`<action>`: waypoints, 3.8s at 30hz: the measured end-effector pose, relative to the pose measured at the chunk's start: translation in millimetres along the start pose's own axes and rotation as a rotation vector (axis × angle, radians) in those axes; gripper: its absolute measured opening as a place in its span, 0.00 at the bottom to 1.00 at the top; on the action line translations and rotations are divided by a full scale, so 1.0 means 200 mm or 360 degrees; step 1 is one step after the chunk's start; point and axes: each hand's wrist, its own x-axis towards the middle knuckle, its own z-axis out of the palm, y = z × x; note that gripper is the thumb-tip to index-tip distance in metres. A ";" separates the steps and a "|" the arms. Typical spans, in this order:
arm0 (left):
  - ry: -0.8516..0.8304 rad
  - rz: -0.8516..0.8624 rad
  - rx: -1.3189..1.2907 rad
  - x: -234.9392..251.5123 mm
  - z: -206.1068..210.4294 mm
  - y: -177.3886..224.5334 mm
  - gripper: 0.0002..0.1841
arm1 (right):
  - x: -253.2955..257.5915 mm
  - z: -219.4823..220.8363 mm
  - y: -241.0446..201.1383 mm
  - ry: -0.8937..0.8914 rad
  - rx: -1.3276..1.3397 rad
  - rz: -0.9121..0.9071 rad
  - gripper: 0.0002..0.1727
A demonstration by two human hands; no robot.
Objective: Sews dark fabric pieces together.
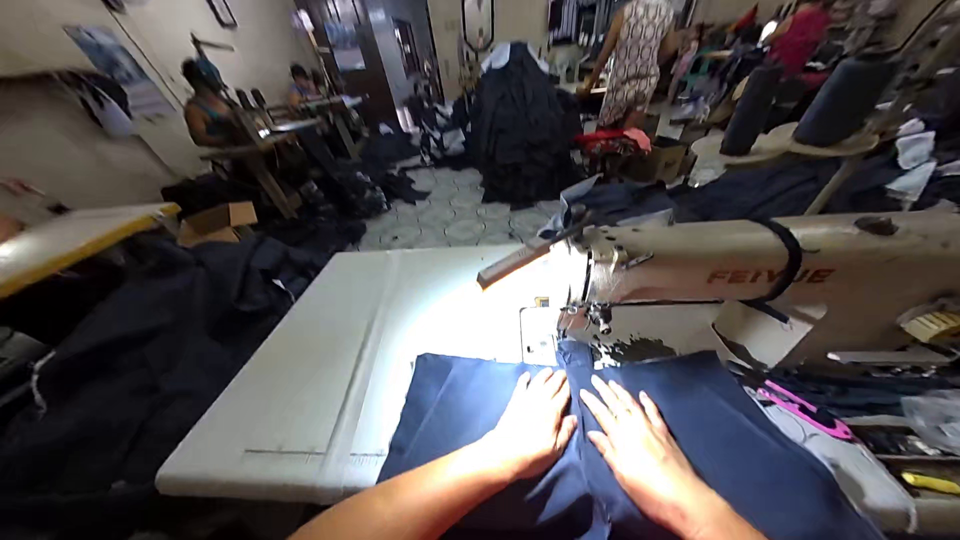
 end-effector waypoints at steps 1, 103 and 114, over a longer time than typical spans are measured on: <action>0.0015 0.0047 -0.0011 0.00 0.00 -0.02 0.29 | -0.01 0.01 -0.07 -0.0055 -0.0024 0.0137 0.32; 0.0266 -0.0008 0.0074 -0.09 0.07 0.05 0.32 | 0.20 0.01 0.15 0.0168 -0.0018 -0.0627 0.28; 0.0233 -0.0049 0.0077 -0.09 0.08 0.05 0.34 | 0.23 0.03 0.16 0.0505 -0.0136 -0.0611 0.26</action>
